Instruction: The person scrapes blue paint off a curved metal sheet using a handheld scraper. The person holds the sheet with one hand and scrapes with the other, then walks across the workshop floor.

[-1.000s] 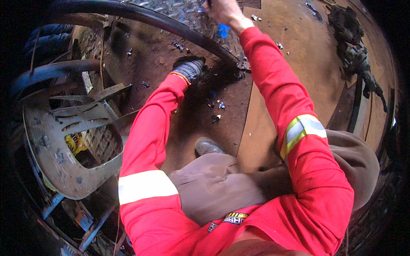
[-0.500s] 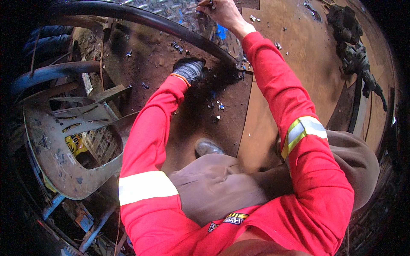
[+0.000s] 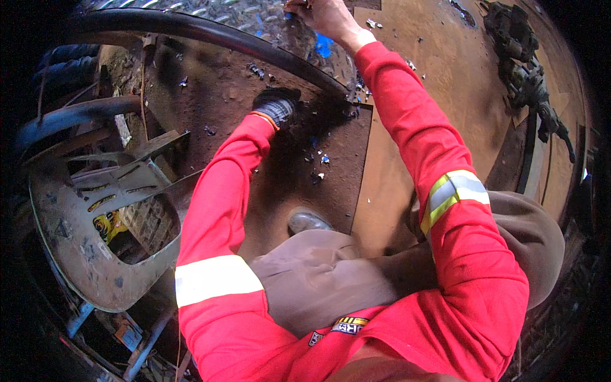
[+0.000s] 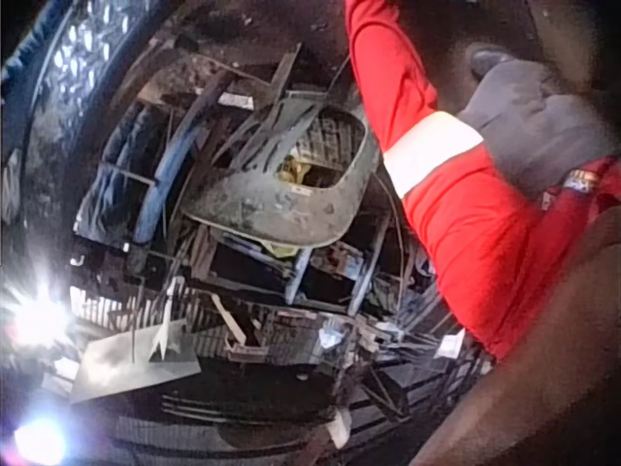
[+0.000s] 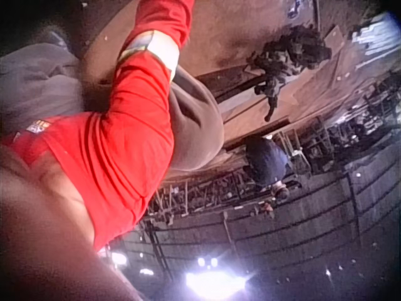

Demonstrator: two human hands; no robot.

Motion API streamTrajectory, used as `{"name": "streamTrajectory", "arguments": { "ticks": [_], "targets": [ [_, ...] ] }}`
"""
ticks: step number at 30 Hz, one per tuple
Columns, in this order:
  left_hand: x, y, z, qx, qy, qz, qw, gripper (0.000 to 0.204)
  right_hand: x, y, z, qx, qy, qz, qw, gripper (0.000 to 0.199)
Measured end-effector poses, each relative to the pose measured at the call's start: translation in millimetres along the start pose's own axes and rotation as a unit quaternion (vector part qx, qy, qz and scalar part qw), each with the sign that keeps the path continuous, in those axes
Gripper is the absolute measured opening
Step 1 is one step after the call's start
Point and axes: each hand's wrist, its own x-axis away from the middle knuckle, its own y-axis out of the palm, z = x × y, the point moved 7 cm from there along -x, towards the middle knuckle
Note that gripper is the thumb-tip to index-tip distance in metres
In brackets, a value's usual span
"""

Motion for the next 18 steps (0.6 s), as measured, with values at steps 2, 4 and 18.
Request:
{"name": "streamTrajectory", "arguments": {
  "ticks": [2,4,18],
  "targets": [
    [-2,4,0,-0.001,0.010,0.020,1.000,0.047,0,1,-1,0.004,-0.004,0.011,1.000,0.018],
    [-4,8,-2,0.011,0.006,0.018,1.000,0.046,0,3,-5,0.018,-0.011,0.018,1.000,0.018],
    [6,-4,1,-0.008,0.000,0.004,1.000,0.043,9,12,24,-0.100,0.155,0.007,0.983,0.006]
  ]
}}
